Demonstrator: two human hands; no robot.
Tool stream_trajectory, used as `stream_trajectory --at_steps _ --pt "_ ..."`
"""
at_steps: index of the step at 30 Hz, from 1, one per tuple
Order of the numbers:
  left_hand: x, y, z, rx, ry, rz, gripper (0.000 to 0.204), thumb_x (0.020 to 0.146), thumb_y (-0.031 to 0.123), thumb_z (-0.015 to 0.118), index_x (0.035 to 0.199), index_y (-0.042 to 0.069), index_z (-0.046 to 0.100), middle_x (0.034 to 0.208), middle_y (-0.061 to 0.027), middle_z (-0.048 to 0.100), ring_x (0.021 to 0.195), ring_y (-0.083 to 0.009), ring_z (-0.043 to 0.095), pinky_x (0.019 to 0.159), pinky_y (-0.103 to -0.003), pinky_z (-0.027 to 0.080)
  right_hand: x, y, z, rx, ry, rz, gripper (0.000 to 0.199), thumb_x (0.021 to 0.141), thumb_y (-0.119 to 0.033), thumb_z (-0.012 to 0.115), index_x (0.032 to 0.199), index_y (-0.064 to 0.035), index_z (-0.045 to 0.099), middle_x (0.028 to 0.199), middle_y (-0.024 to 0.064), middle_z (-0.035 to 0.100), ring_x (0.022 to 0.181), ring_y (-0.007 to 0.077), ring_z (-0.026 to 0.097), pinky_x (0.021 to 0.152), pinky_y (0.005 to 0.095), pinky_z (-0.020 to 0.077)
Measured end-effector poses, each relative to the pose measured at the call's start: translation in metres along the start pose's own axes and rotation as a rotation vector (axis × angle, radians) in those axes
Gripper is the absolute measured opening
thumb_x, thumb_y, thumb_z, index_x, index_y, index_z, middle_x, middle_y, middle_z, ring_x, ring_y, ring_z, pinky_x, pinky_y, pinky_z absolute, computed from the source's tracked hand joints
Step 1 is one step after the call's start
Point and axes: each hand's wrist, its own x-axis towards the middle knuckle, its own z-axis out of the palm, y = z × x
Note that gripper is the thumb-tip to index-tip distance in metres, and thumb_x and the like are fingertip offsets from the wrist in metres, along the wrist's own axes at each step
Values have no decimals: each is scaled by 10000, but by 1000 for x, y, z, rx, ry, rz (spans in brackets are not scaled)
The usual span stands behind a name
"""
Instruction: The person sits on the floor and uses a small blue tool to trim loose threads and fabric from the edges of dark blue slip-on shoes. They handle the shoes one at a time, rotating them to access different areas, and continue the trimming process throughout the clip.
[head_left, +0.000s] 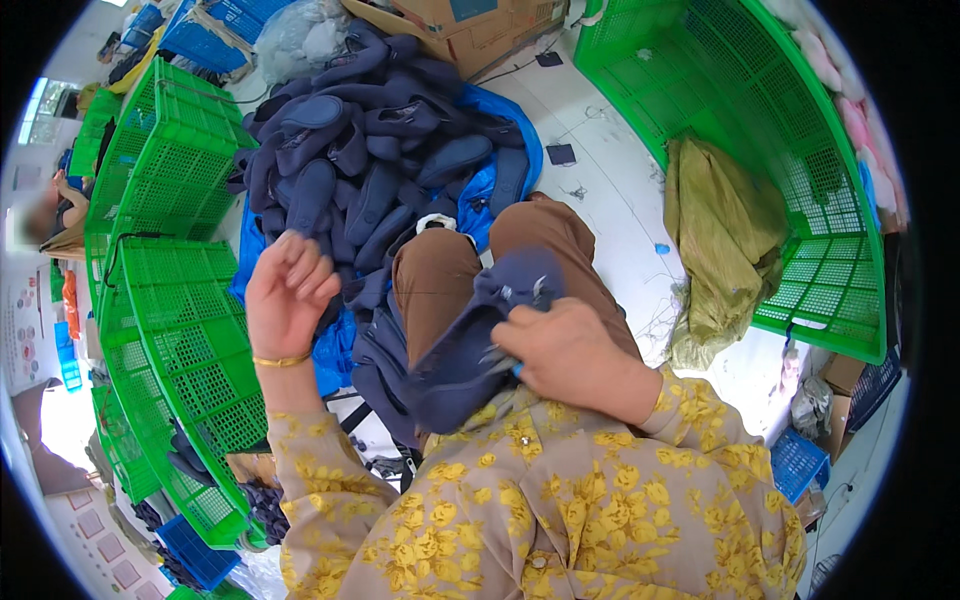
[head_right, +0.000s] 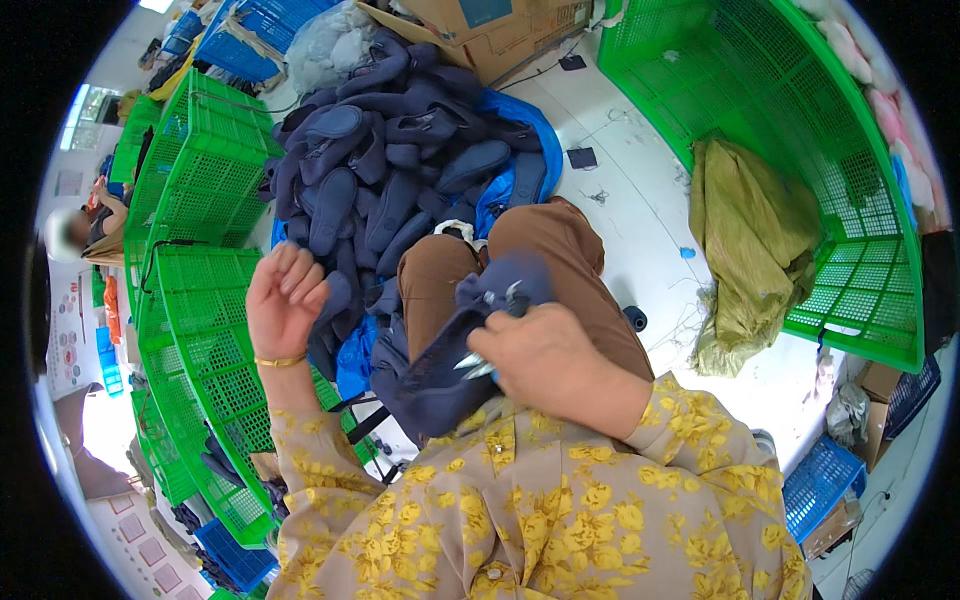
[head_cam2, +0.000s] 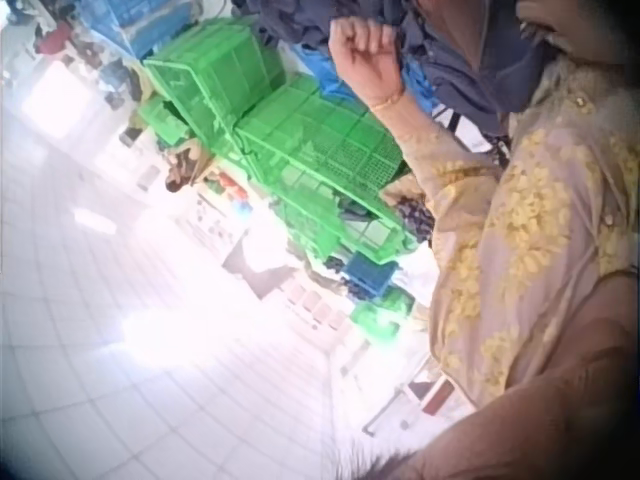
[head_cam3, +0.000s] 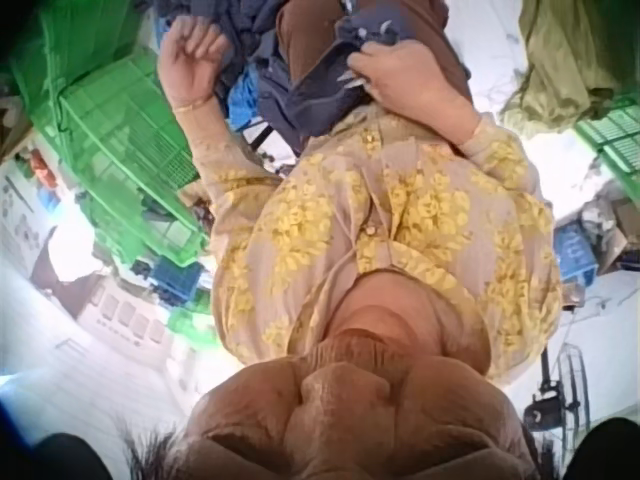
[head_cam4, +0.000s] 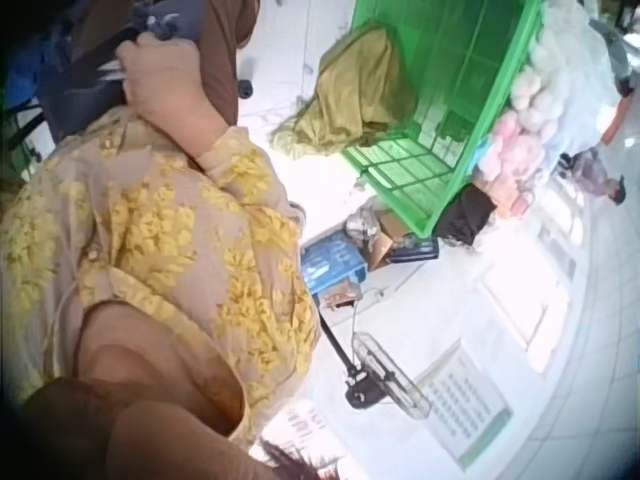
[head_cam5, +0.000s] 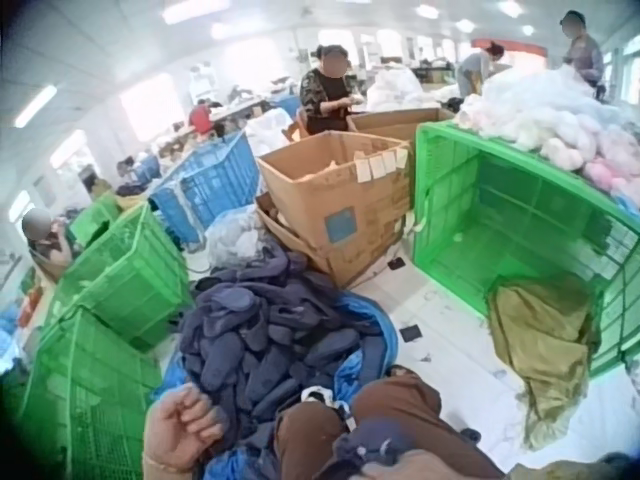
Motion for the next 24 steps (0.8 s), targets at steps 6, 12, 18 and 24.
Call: stream_trajectory --at_steps 6,12,18,24 --pt "-46 -26 -47 129 208 197 226 950 119 546 764 108 419 673 40 390 608 -92 377 593 -276 345 -16 27 25 59 30 161 297 684 -87 697 968 -142 631 840 50 568 726 297 614 661 420 486" --pt "-54 -66 -74 990 608 318 346 807 -57 670 650 127 421 610 63 384 529 -50 362 505 -204 302 -12 27 35 67 100 157 268 686 -79 678 940 -130 607 847 56 566 732 289 609 661 417 486" --pt "-38 -82 -86 275 731 256 341 899 80 675 639 144 463 560 59 351 484 -61 354 498 -227 372 -21 35 45 115 106 175 291 685 -54 663 961 -121 600 874 57 600 751 288 619 661 404 488" --pt "-18 -87 -124 1275 818 465 210 858 33 684 1054 12 610 872 -50 631 735 -118 615 726 -272 545 -24 30 29 688 148 291 249 833 -15 629 1064 -75 557 902 97 611 761 287 612 668 359 486"
